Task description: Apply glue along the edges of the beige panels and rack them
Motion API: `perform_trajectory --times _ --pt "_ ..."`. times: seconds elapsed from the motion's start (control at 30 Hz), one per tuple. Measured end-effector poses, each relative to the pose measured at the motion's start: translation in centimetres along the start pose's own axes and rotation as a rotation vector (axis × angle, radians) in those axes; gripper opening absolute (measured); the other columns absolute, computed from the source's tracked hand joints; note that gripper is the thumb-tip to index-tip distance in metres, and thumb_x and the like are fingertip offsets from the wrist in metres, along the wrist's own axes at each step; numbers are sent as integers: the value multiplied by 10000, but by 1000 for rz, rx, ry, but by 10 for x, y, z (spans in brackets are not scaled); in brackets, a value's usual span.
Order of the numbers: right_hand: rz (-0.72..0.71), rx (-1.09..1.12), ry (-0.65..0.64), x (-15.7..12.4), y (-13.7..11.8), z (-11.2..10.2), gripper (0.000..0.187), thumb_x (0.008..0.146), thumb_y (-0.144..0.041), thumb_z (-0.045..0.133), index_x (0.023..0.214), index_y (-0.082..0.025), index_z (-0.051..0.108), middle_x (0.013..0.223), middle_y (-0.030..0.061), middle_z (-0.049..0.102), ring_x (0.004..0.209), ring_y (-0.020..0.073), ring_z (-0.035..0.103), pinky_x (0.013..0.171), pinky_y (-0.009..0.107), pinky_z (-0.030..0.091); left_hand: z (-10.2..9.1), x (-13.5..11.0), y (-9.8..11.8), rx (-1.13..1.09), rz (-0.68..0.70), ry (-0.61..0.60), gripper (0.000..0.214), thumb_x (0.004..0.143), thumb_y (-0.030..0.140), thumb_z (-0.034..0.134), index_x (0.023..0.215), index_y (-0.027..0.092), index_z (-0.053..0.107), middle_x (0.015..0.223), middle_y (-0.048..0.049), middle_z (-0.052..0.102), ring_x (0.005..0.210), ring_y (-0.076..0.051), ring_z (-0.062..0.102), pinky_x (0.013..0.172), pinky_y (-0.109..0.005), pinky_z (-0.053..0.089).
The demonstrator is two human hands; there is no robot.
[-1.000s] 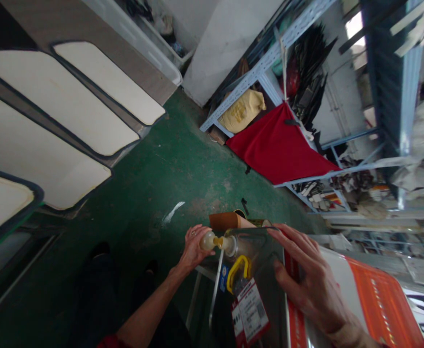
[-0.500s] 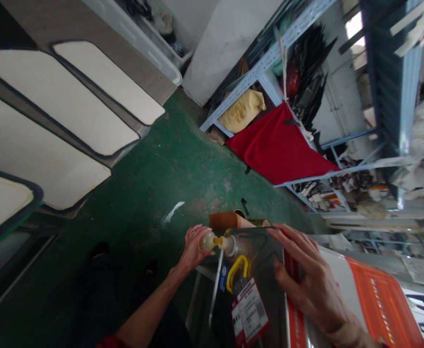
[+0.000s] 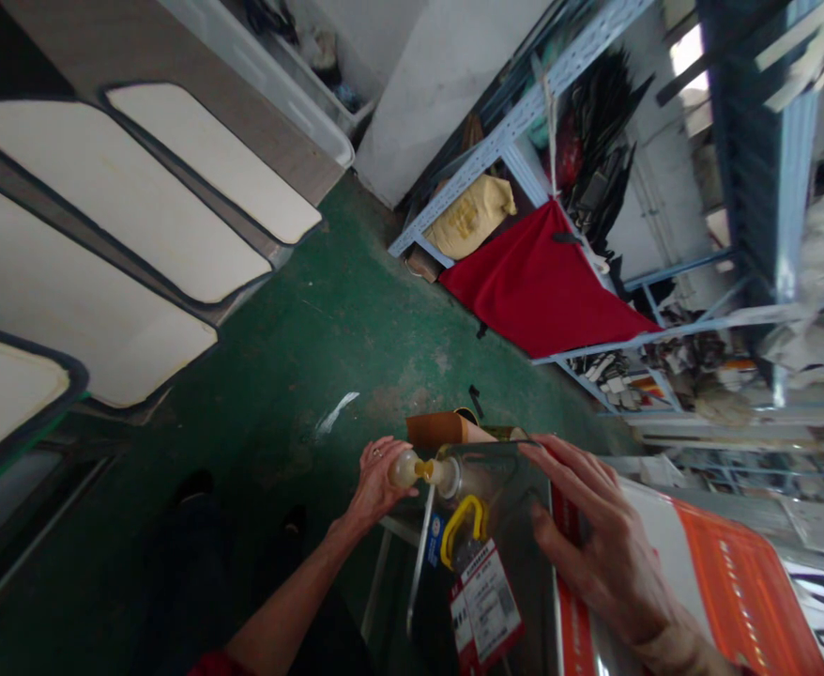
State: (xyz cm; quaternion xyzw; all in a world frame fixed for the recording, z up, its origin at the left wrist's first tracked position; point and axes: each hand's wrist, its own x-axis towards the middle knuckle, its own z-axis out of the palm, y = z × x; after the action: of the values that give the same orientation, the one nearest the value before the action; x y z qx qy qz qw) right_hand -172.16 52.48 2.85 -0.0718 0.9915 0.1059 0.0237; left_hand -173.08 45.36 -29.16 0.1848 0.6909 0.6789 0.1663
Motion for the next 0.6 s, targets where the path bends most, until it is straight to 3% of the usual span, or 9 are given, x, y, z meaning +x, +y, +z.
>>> perform_trajectory --times 0.6 --pt "0 -12 11 2 0 -2 419 810 -218 492 1227 -183 516 1212 135 592 1104 291 566 869 495 477 -1 1 5 -3 11 1 641 573 393 801 1155 208 609 1186 -104 644 1221 -340 471 1054 -529 273"
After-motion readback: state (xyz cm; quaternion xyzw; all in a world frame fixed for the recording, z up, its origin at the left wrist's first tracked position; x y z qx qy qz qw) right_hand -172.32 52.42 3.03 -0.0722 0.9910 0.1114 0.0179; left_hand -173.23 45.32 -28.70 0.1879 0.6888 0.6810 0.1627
